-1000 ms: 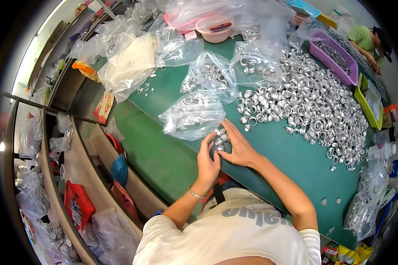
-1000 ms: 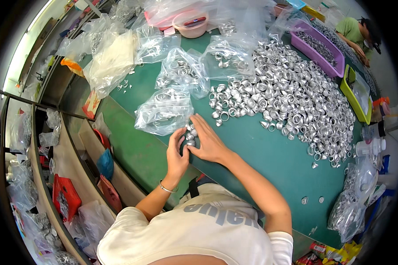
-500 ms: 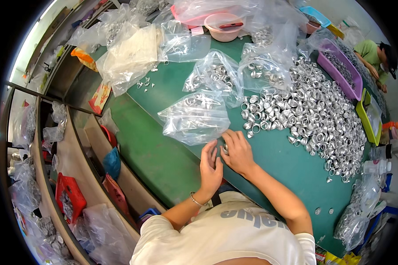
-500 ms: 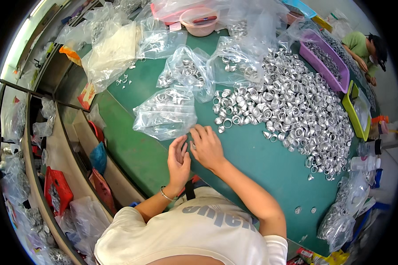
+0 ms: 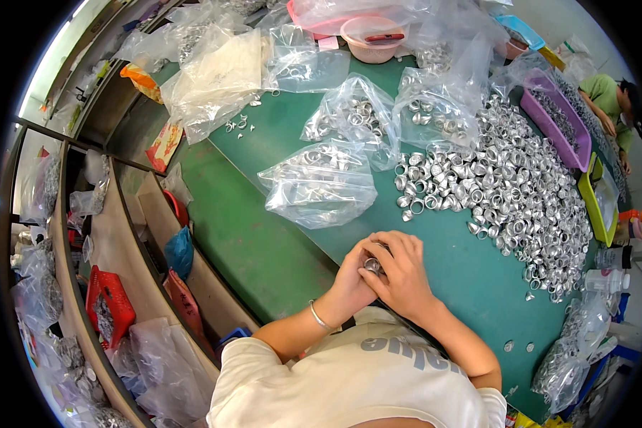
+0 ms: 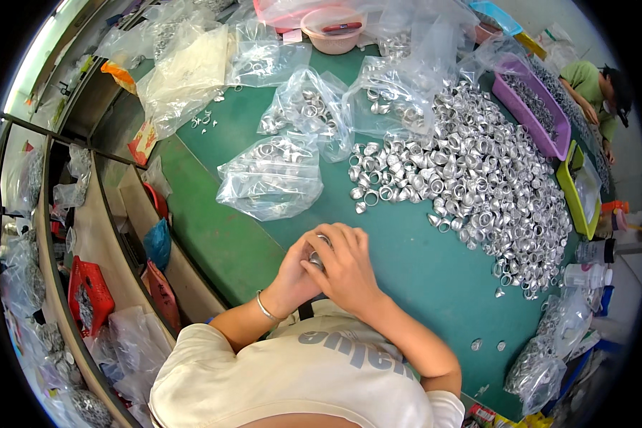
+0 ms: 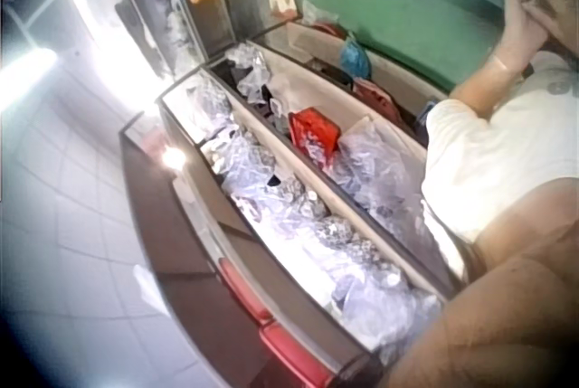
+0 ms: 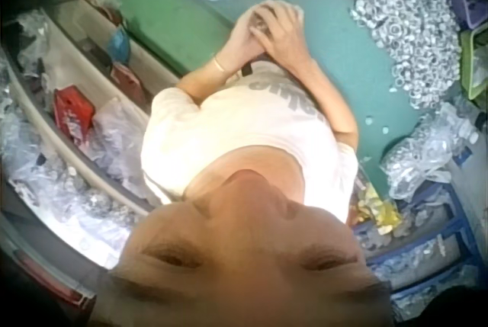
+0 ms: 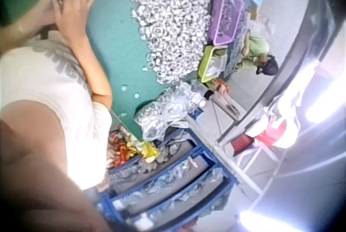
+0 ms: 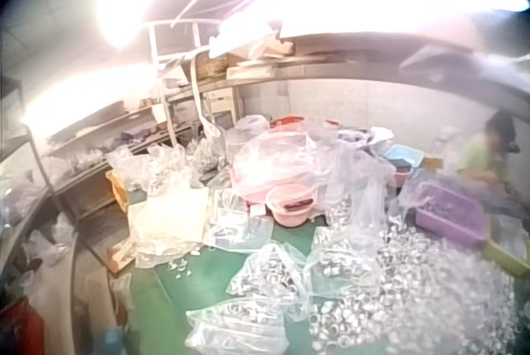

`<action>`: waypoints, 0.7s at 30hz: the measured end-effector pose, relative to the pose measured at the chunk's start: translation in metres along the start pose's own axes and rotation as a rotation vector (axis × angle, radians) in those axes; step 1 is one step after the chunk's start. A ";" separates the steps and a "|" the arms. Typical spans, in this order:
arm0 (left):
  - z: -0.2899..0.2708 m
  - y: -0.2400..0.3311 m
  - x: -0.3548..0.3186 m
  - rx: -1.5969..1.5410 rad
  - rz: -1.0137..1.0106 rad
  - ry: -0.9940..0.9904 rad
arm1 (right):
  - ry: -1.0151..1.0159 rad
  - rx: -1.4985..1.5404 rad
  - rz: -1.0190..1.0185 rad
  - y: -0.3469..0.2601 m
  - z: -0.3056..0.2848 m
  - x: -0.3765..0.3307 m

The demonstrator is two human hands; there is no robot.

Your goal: The person sorts small silver-colored metal rings and components by hand on a green table, gathering them into groups and placing them into plastic bags.

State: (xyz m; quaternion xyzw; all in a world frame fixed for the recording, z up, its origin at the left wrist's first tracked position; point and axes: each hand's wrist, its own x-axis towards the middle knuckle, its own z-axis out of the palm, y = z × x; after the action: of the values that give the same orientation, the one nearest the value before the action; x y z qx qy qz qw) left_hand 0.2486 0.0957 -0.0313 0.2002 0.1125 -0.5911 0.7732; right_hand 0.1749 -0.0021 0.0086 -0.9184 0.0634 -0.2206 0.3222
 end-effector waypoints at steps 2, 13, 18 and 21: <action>-0.009 -0.001 0.005 -0.087 -0.078 -0.028 | 0.068 0.092 0.036 0.005 -0.005 -0.003; 0.012 0.011 -0.015 -0.025 0.075 0.247 | 0.181 0.238 0.199 0.030 -0.003 0.021; 0.018 0.013 -0.023 0.038 0.117 0.264 | 0.193 0.463 0.173 0.071 0.023 0.084; 0.018 0.011 -0.024 0.037 0.122 0.269 | 0.216 0.272 0.203 0.096 0.051 0.125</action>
State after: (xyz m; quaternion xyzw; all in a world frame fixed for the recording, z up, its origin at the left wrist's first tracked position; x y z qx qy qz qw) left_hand 0.2513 0.1111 -0.0033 0.2984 0.1920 -0.5127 0.7818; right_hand 0.3121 -0.0810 -0.0414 -0.8263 0.1595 -0.2908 0.4551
